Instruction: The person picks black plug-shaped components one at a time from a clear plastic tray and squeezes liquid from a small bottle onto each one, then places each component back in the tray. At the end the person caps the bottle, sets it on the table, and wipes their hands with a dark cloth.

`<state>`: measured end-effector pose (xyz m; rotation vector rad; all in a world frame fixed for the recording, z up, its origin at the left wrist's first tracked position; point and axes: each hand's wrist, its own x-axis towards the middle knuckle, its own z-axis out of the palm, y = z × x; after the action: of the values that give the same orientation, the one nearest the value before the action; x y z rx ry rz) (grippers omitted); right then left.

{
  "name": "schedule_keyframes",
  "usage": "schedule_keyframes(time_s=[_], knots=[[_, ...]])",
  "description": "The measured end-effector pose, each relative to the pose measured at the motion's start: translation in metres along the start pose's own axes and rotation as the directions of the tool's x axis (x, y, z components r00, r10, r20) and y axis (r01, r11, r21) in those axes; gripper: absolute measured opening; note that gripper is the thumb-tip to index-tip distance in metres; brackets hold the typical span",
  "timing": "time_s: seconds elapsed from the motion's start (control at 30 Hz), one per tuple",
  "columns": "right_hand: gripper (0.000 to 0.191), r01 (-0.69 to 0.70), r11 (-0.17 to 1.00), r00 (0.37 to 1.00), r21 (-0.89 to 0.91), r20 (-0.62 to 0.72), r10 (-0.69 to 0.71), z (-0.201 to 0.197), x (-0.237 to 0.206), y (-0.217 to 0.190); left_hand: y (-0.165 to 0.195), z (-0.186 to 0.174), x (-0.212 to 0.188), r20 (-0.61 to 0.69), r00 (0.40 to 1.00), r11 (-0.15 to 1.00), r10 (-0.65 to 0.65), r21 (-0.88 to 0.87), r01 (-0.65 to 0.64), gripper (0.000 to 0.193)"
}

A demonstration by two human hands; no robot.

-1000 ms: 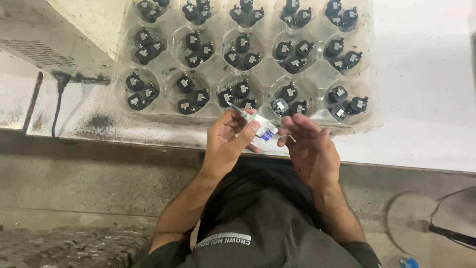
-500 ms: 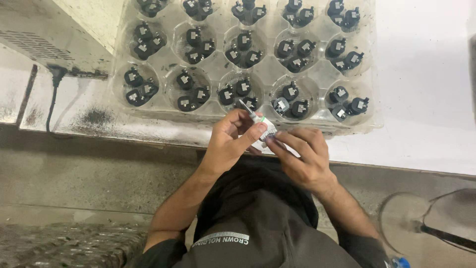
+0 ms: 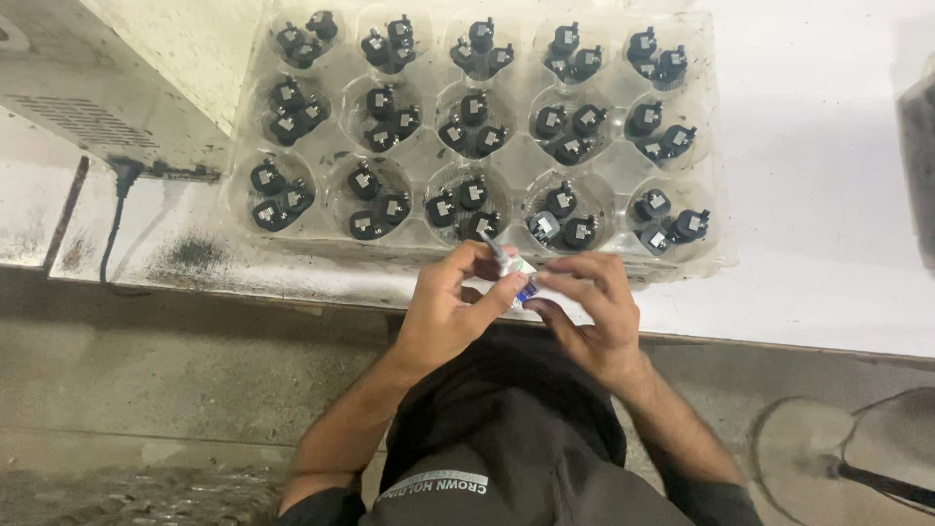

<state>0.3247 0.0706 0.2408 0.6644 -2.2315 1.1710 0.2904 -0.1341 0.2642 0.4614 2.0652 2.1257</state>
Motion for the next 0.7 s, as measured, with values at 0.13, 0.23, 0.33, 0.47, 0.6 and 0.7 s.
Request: schedule_keyframes(time_s=[0.13, 0.23, 0.33, 0.47, 0.6, 0.7], knots=[[0.042, -0.502, 0.375, 0.790, 0.779, 0.236, 0.567, 0.018, -0.024, 0.007, -0.004, 0.006, -0.011, 0.013, 0.989, 0.980, 0.144, -0.142, -0.141, 0.028], [0.039, -0.511, 0.220, 0.774, 0.831, 0.332, 0.540, 0.025, -0.033, 0.015, -0.005, 0.008, -0.016, -0.004, 0.977, 0.976, 0.213, -0.051, -0.213, 0.027], [0.044, -0.468, 0.148, 0.821, 0.871, 0.367, 0.437, 0.028, -0.036, 0.019, -0.005, 0.008, -0.015, -0.062, 0.964, 0.966, 0.259, 0.019, -0.258, 0.024], [0.034, -0.399, 0.066, 0.802, 0.915, 0.313, 0.508, 0.044, -0.035, 0.022, -0.005, 0.013, -0.017, -0.135, 0.908, 0.913, 0.396, 0.162, -0.374, 0.024], [0.024, -0.354, 0.101, 0.817, 0.930, 0.254, 0.518, 0.054, -0.037, 0.031, -0.003, 0.010, -0.017, -0.074, 0.851, 0.821, 0.520, 0.319, -0.474, 0.032], [0.023, -0.342, 0.129, 0.806, 0.931, 0.220, 0.550, 0.056, -0.040, 0.031, -0.001, 0.008, -0.016, -0.064, 0.846, 0.803, 0.530, 0.359, -0.476, 0.032]])
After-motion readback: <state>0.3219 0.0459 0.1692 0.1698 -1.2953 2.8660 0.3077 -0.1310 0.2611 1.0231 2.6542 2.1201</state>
